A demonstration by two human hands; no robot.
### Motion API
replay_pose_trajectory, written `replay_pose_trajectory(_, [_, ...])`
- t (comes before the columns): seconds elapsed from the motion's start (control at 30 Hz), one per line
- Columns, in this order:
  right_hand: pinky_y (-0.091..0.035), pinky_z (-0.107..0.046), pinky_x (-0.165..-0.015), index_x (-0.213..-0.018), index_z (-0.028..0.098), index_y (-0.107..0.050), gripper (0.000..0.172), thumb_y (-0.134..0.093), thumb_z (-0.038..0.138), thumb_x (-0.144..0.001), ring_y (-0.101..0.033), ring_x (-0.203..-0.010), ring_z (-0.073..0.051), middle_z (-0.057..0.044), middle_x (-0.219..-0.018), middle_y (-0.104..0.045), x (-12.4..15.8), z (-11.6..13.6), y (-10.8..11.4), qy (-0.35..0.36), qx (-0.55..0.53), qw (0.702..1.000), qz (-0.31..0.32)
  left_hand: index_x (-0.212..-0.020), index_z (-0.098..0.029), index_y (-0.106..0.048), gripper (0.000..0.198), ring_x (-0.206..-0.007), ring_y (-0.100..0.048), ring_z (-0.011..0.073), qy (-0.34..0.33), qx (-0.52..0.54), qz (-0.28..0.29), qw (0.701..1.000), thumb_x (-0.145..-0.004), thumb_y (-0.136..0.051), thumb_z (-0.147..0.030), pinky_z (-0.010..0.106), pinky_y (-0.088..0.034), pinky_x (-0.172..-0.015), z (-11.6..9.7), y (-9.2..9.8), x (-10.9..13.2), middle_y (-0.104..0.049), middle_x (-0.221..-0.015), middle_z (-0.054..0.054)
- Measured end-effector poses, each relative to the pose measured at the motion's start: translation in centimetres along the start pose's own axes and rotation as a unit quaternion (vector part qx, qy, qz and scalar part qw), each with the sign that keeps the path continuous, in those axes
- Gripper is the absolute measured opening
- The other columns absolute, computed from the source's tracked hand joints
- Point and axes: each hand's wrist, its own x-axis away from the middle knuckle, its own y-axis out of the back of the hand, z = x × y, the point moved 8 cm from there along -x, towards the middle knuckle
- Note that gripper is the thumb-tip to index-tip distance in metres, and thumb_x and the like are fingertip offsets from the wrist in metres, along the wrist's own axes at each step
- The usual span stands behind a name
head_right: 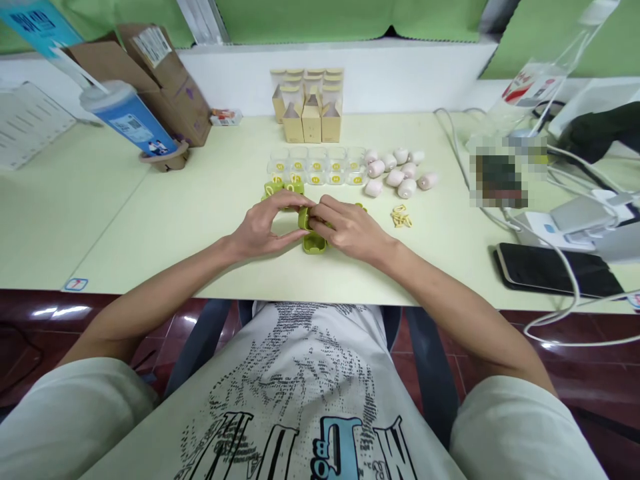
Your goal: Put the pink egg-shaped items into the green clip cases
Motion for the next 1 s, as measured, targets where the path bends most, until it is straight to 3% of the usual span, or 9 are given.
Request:
replay_pose_trajectory(0.2, [-0.058,-0.039,-0.071,-0.12,0.021,-0.08,0.028,-0.056,0.007,-0.12,-0.071,-0.102,-0.026,-0.012,-0.115,-0.082,0.1,0.0,0.1,-0.003,-0.03,0.999,0.041,-0.169,-0.026,-0.056,0.06,-0.117,-0.085,0.023,0.003,-0.001,0.019,1.0,-0.117,-0.081,-0.042,0.042,-0.076,-0.101,-0.2,-0.2,0.0,-0.083,-0.136,0.01])
replay_pose_trajectory(0.37, [-0.052,-0.035,-0.063,-0.117,0.025,-0.082,0.026,-0.059,0.014,-0.122,-0.073,-0.097,-0.023,-0.008,-0.115,-0.087,0.7,-0.4,-0.3,-0.047,-0.074,0.996,0.001,-0.17,-0.029,-0.057,0.062,-0.125,-0.088,0.0244,0.026,0.04,0.011,0.999,-0.116,-0.082,-0.046,0.041,-0.078,-0.103,-0.1,-0.2,0.1,-0.084,-0.145,0.012])
replay_pose_trajectory(0.47, [-0.058,-0.036,-0.063,-0.113,0.03,-0.085,0.03,-0.057,0.026,-0.125,-0.075,-0.09,-0.021,-0.006,-0.116,-0.088,0.8,-1.9,-0.4,-0.127,-0.118,0.984,-0.032,-0.165,-0.03,-0.059,0.061,-0.131,-0.088,0.0255,0.062,0.055,-0.013,0.996,-0.113,-0.086,-0.048,0.039,-0.078,-0.103,0.3,0.2,-0.2,-0.085,-0.144,0.012])
replay_pose_trajectory(0.57, [-0.066,-0.039,-0.065,-0.116,0.033,-0.085,0.02,-0.075,0.05,-0.118,-0.076,-0.088,-0.023,-0.01,-0.122,-0.084,1.6,-4.8,0.6,-0.279,-0.195,0.933,-0.121,-0.159,-0.031,-0.064,0.054,-0.132,-0.088,0.0258,0.111,0.04,-0.036,0.992,-0.114,-0.083,-0.054,0.041,-0.079,-0.106,0.9,0.8,-0.3,-0.085,-0.144,0.012])
replay_pose_trajectory(0.63, [-0.068,-0.037,-0.063,-0.124,0.033,-0.083,0.035,-0.089,0.064,-0.107,-0.077,-0.088,-0.023,-0.009,-0.123,-0.082,2.4,-6.4,0.4,-0.37,-0.277,0.873,-0.154,-0.157,-0.031,-0.065,0.05,-0.134,-0.087,0.0264,0.124,0.025,-0.042,0.991,-0.116,-0.079,-0.057,0.044,-0.08,-0.106,1.0,1.0,-0.3,-0.084,-0.145,0.012])
replay_pose_trajectory(0.7, [-0.069,-0.034,-0.061,-0.13,0.033,-0.08,0.053,-0.096,0.073,-0.098,-0.077,-0.084,-0.021,-0.007,-0.121,-0.083,2.6,-6.8,-1.1,-0.416,-0.396,0.809,-0.128,-0.156,-0.032,-0.065,0.049,-0.138,-0.085,0.0276,0.117,0.01,-0.044,0.992,-0.117,-0.077,-0.058,0.046,-0.08,-0.105,0.9,1.0,-0.2,-0.084,-0.147,0.013])
replay_pose_trajectory(0.8, [-0.074,-0.037,-0.07,-0.126,0.03,-0.08,0.06,-0.1,0.076,-0.093,-0.08,-0.08,-0.02,-0.004,-0.114,-0.086,2.1,-6.0,-3.4,-0.422,-0.543,0.724,-0.057,-0.156,-0.034,-0.065,0.045,-0.139,-0.085,0.0297,0.086,-0.025,-0.049,0.995,-0.118,-0.075,-0.056,0.056,-0.079,-0.109,0.3,1.0,-0.3,-0.084,-0.146,0.012])
replay_pose_trajectory(0.87, [-0.077,-0.042,-0.078,-0.121,0.029,-0.081,0.058,-0.101,0.075,-0.092,-0.083,-0.082,-0.022,-0.003,-0.108,-0.087,2.0,-5.6,-4.0,-0.421,-0.576,0.699,-0.047,-0.156,-0.035,-0.064,0.042,-0.138,-0.086,0.0306,0.06,-0.04,-0.051,0.996,-0.119,-0.075,-0.053,0.061,-0.077,-0.112,-0.1,0.9,-0.4,-0.085,-0.145,0.011])
replay_pose_trajectory(1.0, [-0.075,-0.038,-0.077,-0.118,0.029,-0.083,0.054,-0.103,0.071,-0.091,-0.083,-0.084,-0.022,-0.002,-0.102,-0.086,2.0,-5.4,-3.7,-0.422,-0.576,0.697,-0.062,-0.161,-0.037,-0.059,0.044,-0.142,-0.085,0.0303,0.019,-0.027,-0.039,0.999,-0.12,-0.074,-0.042,0.062,-0.074,-0.114,-0.8,0.6,-0.5,-0.085,-0.147,0.009])
